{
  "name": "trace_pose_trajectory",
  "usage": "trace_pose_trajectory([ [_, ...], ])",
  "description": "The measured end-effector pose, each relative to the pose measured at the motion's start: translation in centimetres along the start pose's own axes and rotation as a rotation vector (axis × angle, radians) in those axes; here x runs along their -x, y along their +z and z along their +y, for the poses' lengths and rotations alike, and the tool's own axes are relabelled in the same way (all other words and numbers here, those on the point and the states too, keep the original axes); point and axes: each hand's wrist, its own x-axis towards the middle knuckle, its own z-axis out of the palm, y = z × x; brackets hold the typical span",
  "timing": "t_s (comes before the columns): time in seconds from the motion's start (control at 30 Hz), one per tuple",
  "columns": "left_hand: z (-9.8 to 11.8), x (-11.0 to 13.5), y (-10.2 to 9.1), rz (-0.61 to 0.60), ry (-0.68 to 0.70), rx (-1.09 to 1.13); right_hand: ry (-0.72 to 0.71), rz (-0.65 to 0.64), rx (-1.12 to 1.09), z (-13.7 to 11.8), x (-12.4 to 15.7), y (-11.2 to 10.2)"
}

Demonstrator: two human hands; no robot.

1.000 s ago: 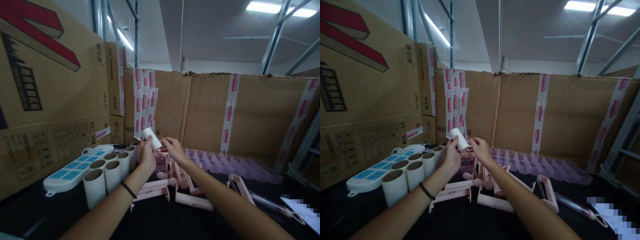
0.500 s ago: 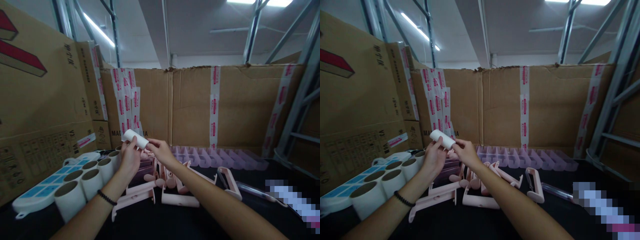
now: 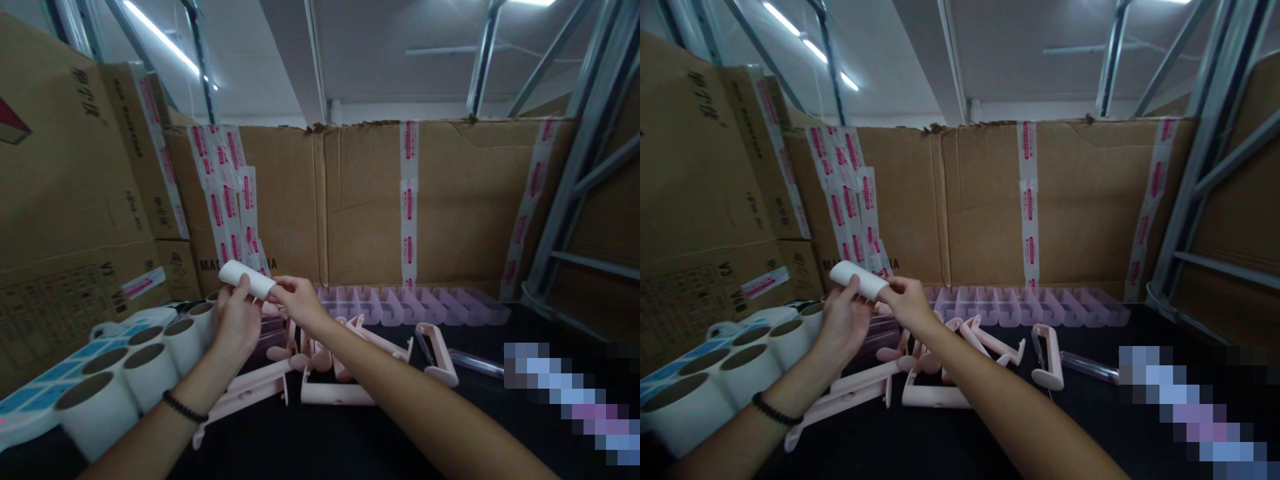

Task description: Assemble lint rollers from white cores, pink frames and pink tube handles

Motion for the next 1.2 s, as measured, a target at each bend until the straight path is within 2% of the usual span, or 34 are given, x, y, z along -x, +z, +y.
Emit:
trace_pose_trajectory([
  [0.2,-0.2,-0.2,0.1,-0.009,0.021,-0.022,0.014,0.096,-0.057,0.3,-0.1,0.6],
  [0.37,-0.1,-0.3,0.3,0.009,0.115,-0.090,0.085,0.188,-0.103,1.2,-0.2,1.1],
  [0.63,-0.4,0.7,0.5,-0.042,0.314,-0.282,0.195,0.169,-0.091,1.2,0.2,1.5],
  [0.73,1.9,1.4,1.3,-0.069,0.380,-0.297,0.203,0.163,0.030,1.4,0.7,0.7],
  [0.83,6.9,3.5,1.3,-0.106,0.467,-0.320,0.214,0.157,0.218,1.7,0.7,-0.5],
  [0.9,10.5,6.1,0.2,-0.100,0.555,-0.468,0.218,0.143,0.353,1.9,0.4,-1.1],
  [0.93,12.0,7.6,-0.8,-0.054,0.607,-0.554,0.219,0.137,0.417,1.9,0.2,-1.3],
  [1.0,14.0,10.6,-3.4,0.014,0.560,-0.663,0.216,0.132,0.537,2.0,-0.4,-1.4],
  [1.1,14.6,13.9,-8.2,0.088,0.418,-0.837,0.209,0.129,0.691,2.1,-1.5,-0.8],
  [1.2,13.8,15.2,-12.4,0.155,0.309,-1.085,0.206,0.118,0.822,2.0,-2.7,0.2],
])
